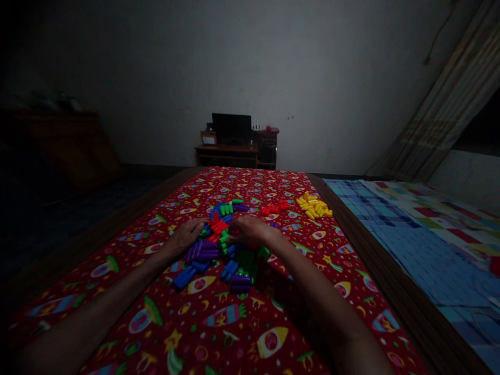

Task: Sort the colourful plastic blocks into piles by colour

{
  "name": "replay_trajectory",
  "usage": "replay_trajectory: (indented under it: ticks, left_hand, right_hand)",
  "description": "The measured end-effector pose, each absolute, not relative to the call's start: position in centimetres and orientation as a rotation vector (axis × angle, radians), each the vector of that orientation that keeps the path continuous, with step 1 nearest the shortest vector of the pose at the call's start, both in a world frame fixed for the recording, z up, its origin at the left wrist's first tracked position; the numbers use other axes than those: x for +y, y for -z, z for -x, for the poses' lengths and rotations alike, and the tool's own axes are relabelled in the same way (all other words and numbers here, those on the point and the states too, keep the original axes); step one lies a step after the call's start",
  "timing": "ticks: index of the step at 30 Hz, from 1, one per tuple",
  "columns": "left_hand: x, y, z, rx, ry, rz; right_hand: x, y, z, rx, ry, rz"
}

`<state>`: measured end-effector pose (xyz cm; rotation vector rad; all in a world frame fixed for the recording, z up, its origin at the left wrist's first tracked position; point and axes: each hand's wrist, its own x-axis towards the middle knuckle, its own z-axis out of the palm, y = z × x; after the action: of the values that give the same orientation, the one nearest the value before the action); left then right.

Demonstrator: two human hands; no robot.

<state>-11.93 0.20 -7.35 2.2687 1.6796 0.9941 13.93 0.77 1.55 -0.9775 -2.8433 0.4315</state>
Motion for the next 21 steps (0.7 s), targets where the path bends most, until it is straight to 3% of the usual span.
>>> replay_trajectory:
  ticks: [7,12,21]
  left_hand:
    - [0.2,7.5,12.0,1.678,-1.005,-2.276]
    - [0.1,7.3,11.9,1.659,-1.008,-2.289]
    - [-0.6,6.8,11.5,1.656,-1.013,-2.262]
  right_hand:
    - [2.4,-1.1,-15.0,-2.683,-0.549,1.014]
    - [5.8,1.7,-18.9,-2.398,-0.002,1.405]
    - [7.1,4.0,-19.7,-2.423,0.063,1.504]
